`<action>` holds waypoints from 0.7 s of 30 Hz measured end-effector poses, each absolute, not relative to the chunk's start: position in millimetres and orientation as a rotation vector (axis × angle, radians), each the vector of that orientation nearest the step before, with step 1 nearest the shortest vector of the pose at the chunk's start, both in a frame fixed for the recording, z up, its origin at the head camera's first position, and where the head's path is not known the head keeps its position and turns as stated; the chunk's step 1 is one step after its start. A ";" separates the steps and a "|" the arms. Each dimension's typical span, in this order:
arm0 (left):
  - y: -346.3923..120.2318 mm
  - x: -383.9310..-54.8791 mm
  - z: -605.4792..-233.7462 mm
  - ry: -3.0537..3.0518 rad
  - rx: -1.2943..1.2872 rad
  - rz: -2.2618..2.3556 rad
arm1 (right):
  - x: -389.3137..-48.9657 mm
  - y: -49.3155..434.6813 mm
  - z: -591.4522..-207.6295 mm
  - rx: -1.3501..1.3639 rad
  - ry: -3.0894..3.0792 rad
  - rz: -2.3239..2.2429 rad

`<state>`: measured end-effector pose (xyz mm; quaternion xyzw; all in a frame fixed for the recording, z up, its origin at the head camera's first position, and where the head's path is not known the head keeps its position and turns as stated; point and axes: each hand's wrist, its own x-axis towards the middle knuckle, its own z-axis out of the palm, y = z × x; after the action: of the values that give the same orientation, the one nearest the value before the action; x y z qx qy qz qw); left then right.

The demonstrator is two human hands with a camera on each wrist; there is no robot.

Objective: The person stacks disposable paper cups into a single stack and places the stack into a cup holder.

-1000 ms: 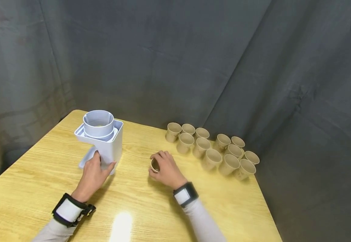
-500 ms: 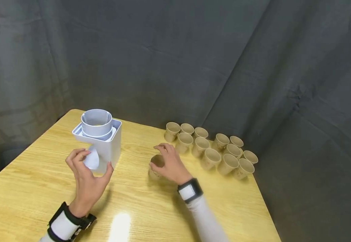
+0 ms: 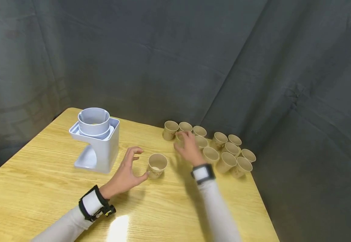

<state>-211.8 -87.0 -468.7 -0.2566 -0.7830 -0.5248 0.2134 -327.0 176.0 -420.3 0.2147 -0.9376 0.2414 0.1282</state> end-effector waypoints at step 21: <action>-61.9 -274.2 -504.6 -2.423 -0.956 -1.890 | -380.7 183.3 -439.9 0.446 -2.878 0.547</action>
<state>-274.2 -61.9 -504.6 -0.2969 -0.7523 -0.5869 -0.0383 -380.7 183.3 -439.9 0.1499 -0.9674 0.1837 0.0889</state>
